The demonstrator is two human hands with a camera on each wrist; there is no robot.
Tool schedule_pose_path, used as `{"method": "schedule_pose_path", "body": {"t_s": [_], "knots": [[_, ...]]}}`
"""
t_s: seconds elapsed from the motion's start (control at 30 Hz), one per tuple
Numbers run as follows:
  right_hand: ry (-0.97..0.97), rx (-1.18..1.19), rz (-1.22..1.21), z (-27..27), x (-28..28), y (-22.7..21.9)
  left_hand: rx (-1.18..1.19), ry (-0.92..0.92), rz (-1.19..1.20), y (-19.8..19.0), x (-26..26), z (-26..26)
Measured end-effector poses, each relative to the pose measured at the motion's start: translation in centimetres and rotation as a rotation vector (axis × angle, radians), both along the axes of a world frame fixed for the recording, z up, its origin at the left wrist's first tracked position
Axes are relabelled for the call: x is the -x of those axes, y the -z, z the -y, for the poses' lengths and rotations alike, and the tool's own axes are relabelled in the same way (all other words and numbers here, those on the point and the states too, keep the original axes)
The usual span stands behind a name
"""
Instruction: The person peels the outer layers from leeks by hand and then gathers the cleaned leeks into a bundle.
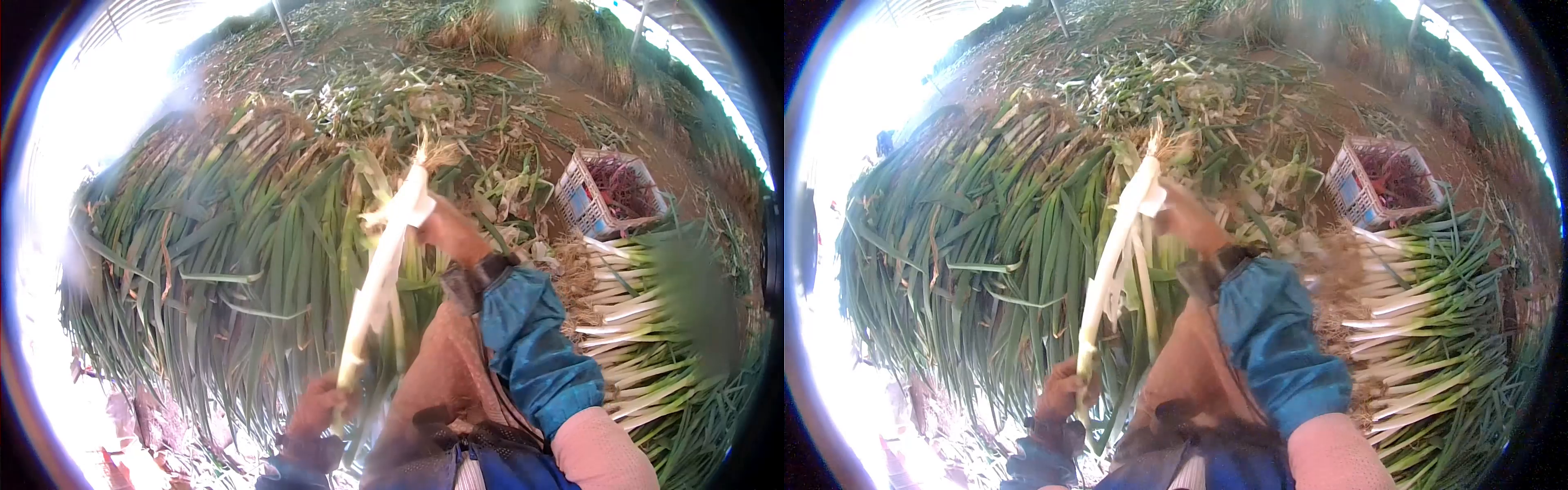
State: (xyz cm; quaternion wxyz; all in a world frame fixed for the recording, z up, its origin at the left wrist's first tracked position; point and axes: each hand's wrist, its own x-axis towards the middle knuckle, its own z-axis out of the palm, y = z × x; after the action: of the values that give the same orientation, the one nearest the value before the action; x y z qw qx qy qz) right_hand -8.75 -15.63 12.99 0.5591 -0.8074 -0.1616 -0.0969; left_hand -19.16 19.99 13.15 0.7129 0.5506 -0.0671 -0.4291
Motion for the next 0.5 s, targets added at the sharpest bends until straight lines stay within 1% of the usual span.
{"method": "schedule_pose_path", "body": {"t_s": [0.03, 0.07, 0.1, 0.13, 0.2, 0.27, 0.33, 0.4, 0.43, 0.5], "knots": [[-0.150, -0.469, -0.072, -1.3, -0.7, -0.2, 0.004, 0.022, -0.014, 0.4, 0.3, -0.5], [-0.196, -0.709, -0.102, -2.3, -0.7, -0.3, 0.010, 0.041, -0.032, 0.7, 0.3, -0.7], [-0.244, -0.949, -0.122, -3.4, -0.8, -0.4, 0.046, 0.024, -0.055, 0.3, 0.4, -0.3], [-0.185, -0.959, -0.096, -4.2, -0.1, -1.6, 0.087, 0.039, -0.087, 0.4, 0.3, -0.3], [-0.220, -1.126, -0.154, -4.4, 1.1, -2.9, 0.166, 0.077, -0.152, 0.7, 0.0, -0.3], [-0.420, -1.435, -0.320, -3.2, 1.9, -3.4, 0.202, 0.063, -0.209, 1.0, -0.2, -0.2], [-0.370, -1.165, -0.335, -3.0, 2.5, -4.3, 0.219, 0.065, -0.264, 1.6, -0.8, -0.1], [-0.258, -0.903, -0.321, -3.2, 3.5, -5.8, 0.199, 0.098, -0.311, 1.9, -1.2, 0.0], [-0.181, -0.948, -0.376, -3.6, 3.5, -6.1, 0.195, 0.129, -0.329, 2.5, -1.4, -0.3], [-0.128, -0.750, -0.438, -3.0, 3.5, -6.1, 0.188, 0.156, -0.382, 3.0, -1.4, -0.5]]}}
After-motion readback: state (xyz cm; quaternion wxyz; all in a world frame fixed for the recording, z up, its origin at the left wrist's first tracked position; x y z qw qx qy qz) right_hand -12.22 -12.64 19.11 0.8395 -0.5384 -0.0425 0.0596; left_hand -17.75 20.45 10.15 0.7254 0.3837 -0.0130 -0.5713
